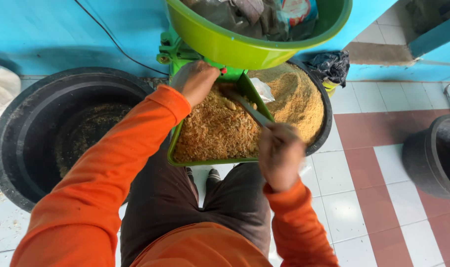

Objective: The person sits on the floor beside a green milling machine and uses a metal scoop to move freshly ground material from the machine's discharge tray into a small bowl, occasionally pushing material toward the outlet with their hand. The filled bowl is set into a large black basin beside them.

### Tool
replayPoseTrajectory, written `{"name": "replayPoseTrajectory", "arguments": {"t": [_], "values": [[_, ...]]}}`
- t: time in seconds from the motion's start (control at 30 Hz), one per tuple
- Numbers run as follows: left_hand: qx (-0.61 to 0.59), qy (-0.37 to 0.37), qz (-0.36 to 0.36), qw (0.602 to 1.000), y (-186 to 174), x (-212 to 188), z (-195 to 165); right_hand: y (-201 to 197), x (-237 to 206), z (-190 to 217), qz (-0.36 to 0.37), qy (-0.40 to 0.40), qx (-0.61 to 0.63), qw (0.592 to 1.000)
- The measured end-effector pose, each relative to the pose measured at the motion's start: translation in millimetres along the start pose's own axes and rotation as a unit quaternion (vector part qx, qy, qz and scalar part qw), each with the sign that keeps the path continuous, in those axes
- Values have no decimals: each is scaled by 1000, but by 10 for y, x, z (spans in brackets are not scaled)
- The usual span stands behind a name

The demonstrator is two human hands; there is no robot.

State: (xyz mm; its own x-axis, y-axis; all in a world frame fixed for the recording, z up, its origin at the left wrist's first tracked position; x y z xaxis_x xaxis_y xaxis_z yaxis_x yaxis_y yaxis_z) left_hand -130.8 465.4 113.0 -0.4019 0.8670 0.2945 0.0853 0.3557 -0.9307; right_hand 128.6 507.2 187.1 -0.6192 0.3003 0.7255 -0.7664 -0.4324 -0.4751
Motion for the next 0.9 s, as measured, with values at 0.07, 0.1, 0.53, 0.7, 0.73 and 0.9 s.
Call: {"name": "replayPoseTrajectory", "arguments": {"t": [0.07,0.1,0.53,0.7,0.73,0.9], "values": [[-3,6,0,1000,24,23,7,41,-9,-31,22,4,-15,1000],[-3,9,-4,1000,26,38,15,15,-12,-29,8,-5,-8,1000],[-67,34,-15,997,-32,41,-33,-244,-97,-166,11,13,2,1000],[-55,35,17,998,226,178,-64,-819,-60,-37,15,39,50,998],[-24,35,25,999,287,219,-77,-822,21,29,21,36,28,999],[-30,76,-34,996,245,289,-277,-411,351,140,70,24,-49,996]]}}
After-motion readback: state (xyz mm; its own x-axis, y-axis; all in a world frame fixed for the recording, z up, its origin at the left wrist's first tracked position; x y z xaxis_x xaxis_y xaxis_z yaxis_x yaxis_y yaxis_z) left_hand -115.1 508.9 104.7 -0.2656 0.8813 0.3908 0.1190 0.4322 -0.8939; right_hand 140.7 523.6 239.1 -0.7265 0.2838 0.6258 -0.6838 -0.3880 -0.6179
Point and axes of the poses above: each hand's wrist, its own x-axis towards the middle knuckle, its own y-axis out of the palm, z = x × y, the point moved 9 cm from there along x, towards the middle knuckle, and after that the axes turned 5 degrees about z, right-handed, at the moved point
